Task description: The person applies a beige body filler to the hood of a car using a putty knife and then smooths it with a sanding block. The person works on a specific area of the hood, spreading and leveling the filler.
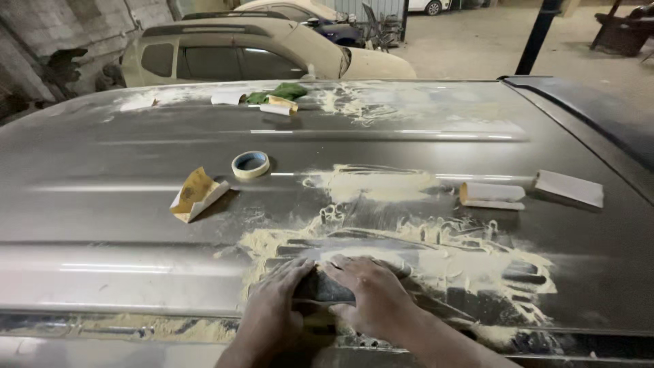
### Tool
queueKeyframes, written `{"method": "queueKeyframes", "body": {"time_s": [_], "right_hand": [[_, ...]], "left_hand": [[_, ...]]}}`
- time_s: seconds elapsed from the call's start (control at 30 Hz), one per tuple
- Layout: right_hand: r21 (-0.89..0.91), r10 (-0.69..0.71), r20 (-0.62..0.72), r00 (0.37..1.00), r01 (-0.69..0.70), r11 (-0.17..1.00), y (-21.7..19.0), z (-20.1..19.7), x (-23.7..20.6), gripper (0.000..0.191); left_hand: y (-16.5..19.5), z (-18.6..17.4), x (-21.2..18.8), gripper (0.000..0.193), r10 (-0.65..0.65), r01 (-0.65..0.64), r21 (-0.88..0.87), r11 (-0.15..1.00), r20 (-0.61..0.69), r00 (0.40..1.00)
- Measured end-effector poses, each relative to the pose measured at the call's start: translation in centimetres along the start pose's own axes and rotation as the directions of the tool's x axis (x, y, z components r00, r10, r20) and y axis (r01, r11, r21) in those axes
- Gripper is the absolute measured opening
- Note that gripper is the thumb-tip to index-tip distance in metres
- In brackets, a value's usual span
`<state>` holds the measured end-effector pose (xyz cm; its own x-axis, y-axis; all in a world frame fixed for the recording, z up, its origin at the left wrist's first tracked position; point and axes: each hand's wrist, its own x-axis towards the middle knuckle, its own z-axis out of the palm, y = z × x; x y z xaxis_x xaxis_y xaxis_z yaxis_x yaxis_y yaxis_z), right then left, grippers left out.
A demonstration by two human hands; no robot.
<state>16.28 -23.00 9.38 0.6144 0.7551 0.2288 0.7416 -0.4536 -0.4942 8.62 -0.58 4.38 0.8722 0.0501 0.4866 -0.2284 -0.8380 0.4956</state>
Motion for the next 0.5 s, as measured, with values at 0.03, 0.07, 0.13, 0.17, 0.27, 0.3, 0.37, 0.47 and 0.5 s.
{"method": "queueKeyframes", "body": {"time_s": [0.03, 0.07, 0.13, 0.17, 0.27, 0.3, 0.37, 0.47, 0.5], "right_hand": [[-0.008, -0.059, -0.029, 0.998, 0.059, 0.998, 0.1, 0.0, 0.2, 0.069], [-0.015, -0.104, -0.053, 0.993, 0.103, 0.995, 0.3, 0.0, 0.3, 0.068], [-0.004, -0.114, -0.059, 0.992, 0.114, 0.994, 0.4, -0.3, 0.3, 0.067], [0.006, -0.105, -0.061, 0.993, 0.106, 0.994, 0.2, -0.4, 0.3, 0.067], [0.005, -0.080, -0.067, 0.995, 0.081, 0.997, 0.0, -1.0, 0.2, 0.066], [-0.005, -0.078, -0.068, 0.995, 0.078, 0.997, -0.1, -1.0, 0.1, 0.066], [-0.030, -0.072, -0.071, 0.995, 0.070, 0.997, 0.1, -0.9, 0.2, 0.065], [-0.050, -0.084, -0.079, 0.993, 0.080, 0.995, 0.8, 0.0, 0.3, 0.064], [-0.055, -0.091, -0.083, 0.992, 0.087, 0.995, 1.2, 0.3, 0.3, 0.063]], "left_hand": [[0.0, 0.1, 0.4, 0.067, -0.014, 0.013, 0.013, 1.000, 0.014, 1.000], [0.3, 0.2, 0.4, 0.066, -0.023, 0.022, 0.020, 1.000, 0.026, 0.999], [1.2, 0.2, 0.9, 0.065, -0.028, 0.030, -0.017, 0.999, 0.081, 0.996], [1.8, 0.3, 1.1, 0.065, -0.028, 0.032, -0.043, 0.999, 0.099, 0.995], [2.0, -0.2, 3.1, 0.063, -0.016, 0.020, -0.025, 0.999, 0.123, 0.992], [2.0, -0.3, 3.2, 0.063, -0.012, 0.014, -0.014, 1.000, 0.108, 0.994], [1.4, -0.4, 3.6, 0.062, -0.004, 0.003, 0.008, 1.000, 0.077, 0.997], [1.2, -0.1, 2.8, 0.060, -0.036, 0.034, 0.037, 0.999, 0.063, 0.997], [1.4, 0.0, 2.4, 0.060, -0.040, 0.039, 0.027, 0.999, 0.074, 0.996]]}}
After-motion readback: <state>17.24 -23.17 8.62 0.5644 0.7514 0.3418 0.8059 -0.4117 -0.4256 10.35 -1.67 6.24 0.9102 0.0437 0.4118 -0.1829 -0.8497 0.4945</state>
